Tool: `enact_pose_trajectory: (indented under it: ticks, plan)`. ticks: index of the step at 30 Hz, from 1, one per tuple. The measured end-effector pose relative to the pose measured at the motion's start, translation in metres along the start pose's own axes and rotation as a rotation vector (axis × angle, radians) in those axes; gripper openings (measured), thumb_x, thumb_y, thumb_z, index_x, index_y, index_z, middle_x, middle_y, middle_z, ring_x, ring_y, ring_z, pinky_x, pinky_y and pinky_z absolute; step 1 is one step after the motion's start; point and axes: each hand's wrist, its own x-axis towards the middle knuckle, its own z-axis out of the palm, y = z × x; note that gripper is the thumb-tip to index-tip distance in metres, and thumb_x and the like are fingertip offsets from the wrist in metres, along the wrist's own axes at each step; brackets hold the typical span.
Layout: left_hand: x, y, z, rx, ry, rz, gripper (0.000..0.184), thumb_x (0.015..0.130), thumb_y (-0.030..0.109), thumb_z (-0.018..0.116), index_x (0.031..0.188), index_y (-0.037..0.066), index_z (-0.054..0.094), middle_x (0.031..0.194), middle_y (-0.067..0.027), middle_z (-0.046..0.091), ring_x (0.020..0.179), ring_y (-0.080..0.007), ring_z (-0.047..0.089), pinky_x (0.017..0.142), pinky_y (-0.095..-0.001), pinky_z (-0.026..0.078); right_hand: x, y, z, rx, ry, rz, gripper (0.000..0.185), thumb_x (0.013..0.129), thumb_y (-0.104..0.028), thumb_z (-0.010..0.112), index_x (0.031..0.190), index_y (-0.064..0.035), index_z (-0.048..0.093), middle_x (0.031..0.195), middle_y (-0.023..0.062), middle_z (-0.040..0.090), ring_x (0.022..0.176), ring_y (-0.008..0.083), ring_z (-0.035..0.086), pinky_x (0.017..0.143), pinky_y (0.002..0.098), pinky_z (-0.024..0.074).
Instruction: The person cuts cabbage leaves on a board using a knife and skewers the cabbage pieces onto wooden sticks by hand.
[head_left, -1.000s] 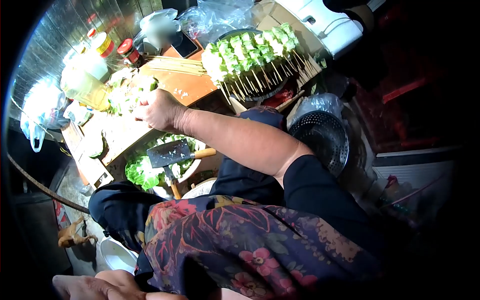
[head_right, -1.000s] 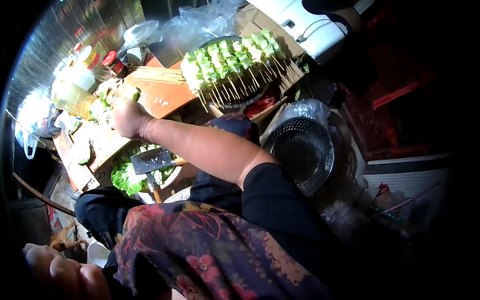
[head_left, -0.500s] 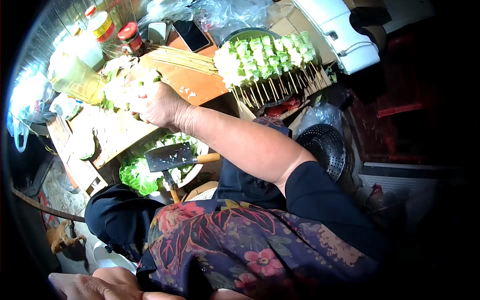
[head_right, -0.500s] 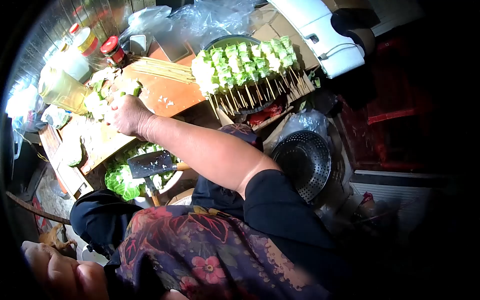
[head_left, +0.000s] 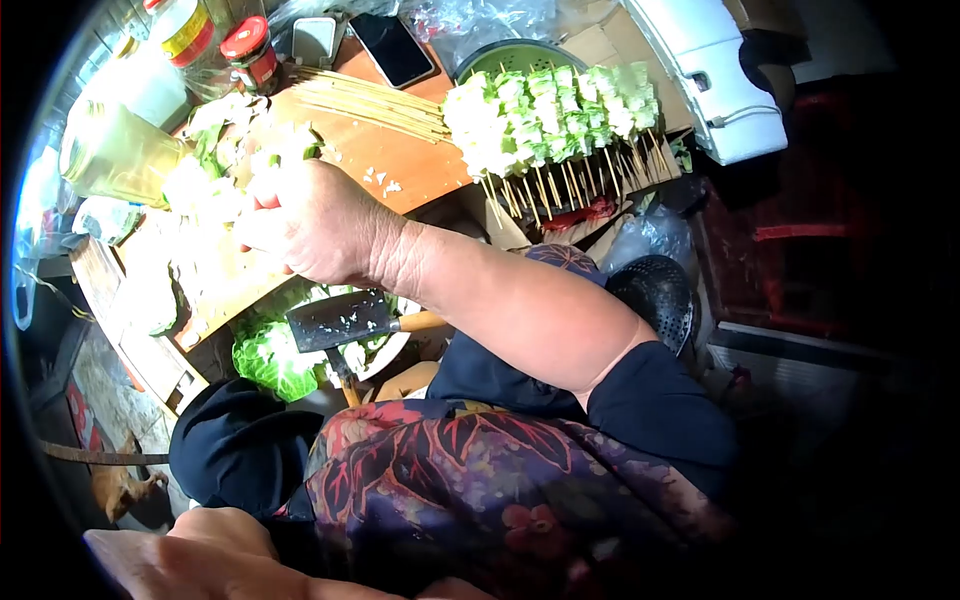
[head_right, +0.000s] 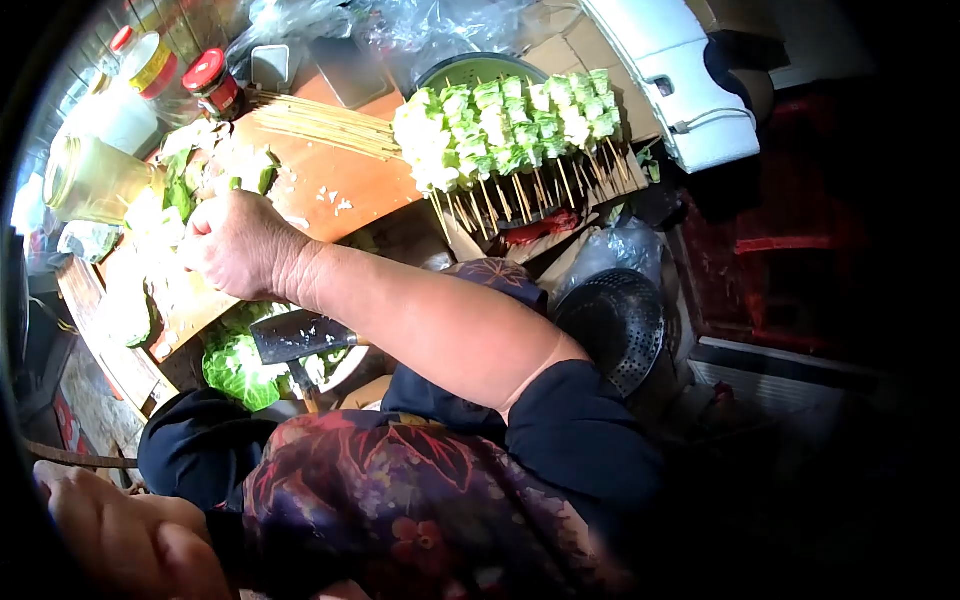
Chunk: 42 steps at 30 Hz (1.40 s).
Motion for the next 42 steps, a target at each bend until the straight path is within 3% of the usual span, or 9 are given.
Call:
enact_pose_trajectory:
  ticks: [2, 4, 5, 9, 11, 15, 20, 39, 42]
  plan:
    - [0.007, 0.008, -0.004, 0.001, 0.001, -0.011, 0.008, 0.091, 0.011, 0.05, 0.093, 0.004, 0.051, 0.081, -0.0038, 0.049, 0.068, -0.0147, 0.044, 0.068, -0.0335, 0.039, 0.005, 0.006, -0.006, -0.012, -0.036, 0.026, 0.014, 0.082, -0.014, 0.06, 0.079, -0.0018, 0.066, 0.07, 0.0072, 0.062, 0.059, 0.0104, 0.059, 0.054, 0.0268, 0.0481]
    - [0.02, 0.019, -0.008, 0.011, 0.016, -0.035, 0.008, 0.091, 0.011, 0.051, 0.093, 0.004, 0.051, 0.08, -0.0035, 0.049, 0.067, -0.0143, 0.044, 0.068, -0.0333, 0.039, 0.017, 0.026, -0.011, -0.647, 0.112, -0.88, 0.01, 0.082, -0.009, 0.059, 0.08, -0.0017, 0.066, 0.078, 0.0066, 0.063, 0.064, 0.0092, 0.06, 0.054, 0.0248, 0.048]
    - [0.031, 0.023, -0.014, 0.019, 0.033, -0.056, 0.008, 0.091, 0.011, 0.051, 0.093, 0.004, 0.051, 0.08, -0.0033, 0.049, 0.067, -0.0142, 0.044, 0.068, -0.0332, 0.039, 0.011, 0.025, -0.006, -0.109, -0.02, -0.368, 0.008, 0.082, -0.003, 0.058, 0.082, -0.0013, 0.066, 0.082, 0.0048, 0.063, 0.064, 0.0082, 0.059, 0.052, 0.0219, 0.0464]
    - [0.11, -0.008, -0.068, 0.098, 0.173, -0.157, 0.012, 0.09, 0.012, 0.052, 0.097, 0.003, 0.051, 0.074, 0.0006, 0.042, 0.064, -0.0106, 0.036, 0.066, -0.0286, 0.032, 0.005, 0.008, -0.016, 0.458, 0.022, -0.086, 0.015, 0.089, -0.008, 0.055, 0.084, 0.0003, 0.066, 0.065, -0.001, 0.057, 0.051, 0.0031, 0.049, 0.046, 0.0163, 0.0387]
    - [0.123, -0.028, -0.098, 0.114, 0.661, -0.26, 0.015, 0.088, 0.012, 0.058, 0.099, 0.002, 0.056, 0.07, 0.0021, 0.046, 0.064, -0.0091, 0.042, 0.069, -0.0281, 0.039, -0.002, -0.007, -0.02, 0.378, 0.077, 0.034, 0.019, 0.09, -0.014, 0.056, 0.084, 0.0015, 0.066, 0.057, -0.0024, 0.051, 0.046, 0.0024, 0.044, 0.043, 0.015, 0.0331]
    - [0.126, -0.08, -0.15, 0.883, 0.677, -0.54, 0.029, 0.083, 0.011, 0.065, 0.11, 0.003, 0.061, 0.085, -0.0009, 0.06, 0.069, -0.0094, 0.055, 0.065, -0.0249, 0.048, -0.01, -0.01, -0.027, 0.207, 0.028, -0.06, 0.02, 0.091, -0.015, 0.054, 0.085, 0.0019, 0.062, 0.055, -0.0038, 0.048, 0.044, 0.0004, 0.039, 0.041, 0.0163, 0.028]
    - [0.116, -0.117, -0.2, 1.212, 0.649, -0.81, 0.036, 0.084, 0.017, 0.066, 0.117, 0.005, 0.062, 0.088, -0.004, 0.064, 0.075, -0.0126, 0.057, 0.068, -0.0278, 0.049, -0.013, 0.001, -0.031, 0.171, -0.01, -0.094, 0.02, 0.091, -0.016, 0.055, 0.085, 0.0013, 0.062, 0.055, -0.0049, 0.047, 0.045, 0.0003, 0.037, 0.042, 0.0162, 0.0267]
    - [0.118, -0.147, -0.212, 1.615, 0.369, -0.753, 0.03, 0.069, 0.028, 0.073, 0.079, 0.001, 0.066, 0.065, -0.0081, 0.063, 0.053, -0.0132, 0.058, 0.052, -0.0266, 0.048, -0.005, 0.0, -0.018, 0.121, -0.008, 0.021, 0.021, 0.092, -0.016, 0.054, 0.084, 0.001, 0.062, 0.057, -0.0039, 0.048, 0.05, 0.0018, 0.041, 0.047, 0.018, 0.0335]
    - [0.119, -0.143, -0.187, 1.278, 0.523, -0.762, 0.033, 0.07, 0.03, 0.073, 0.083, 0.002, 0.062, 0.061, -0.0073, 0.06, 0.052, -0.0138, 0.056, 0.052, -0.0259, 0.047, -0.005, 0.009, -0.019, -0.008, -0.035, -0.095, 0.019, 0.091, -0.015, 0.054, 0.083, 0.0005, 0.062, 0.057, -0.003, 0.049, 0.05, 0.0029, 0.043, 0.047, 0.0187, 0.0339]
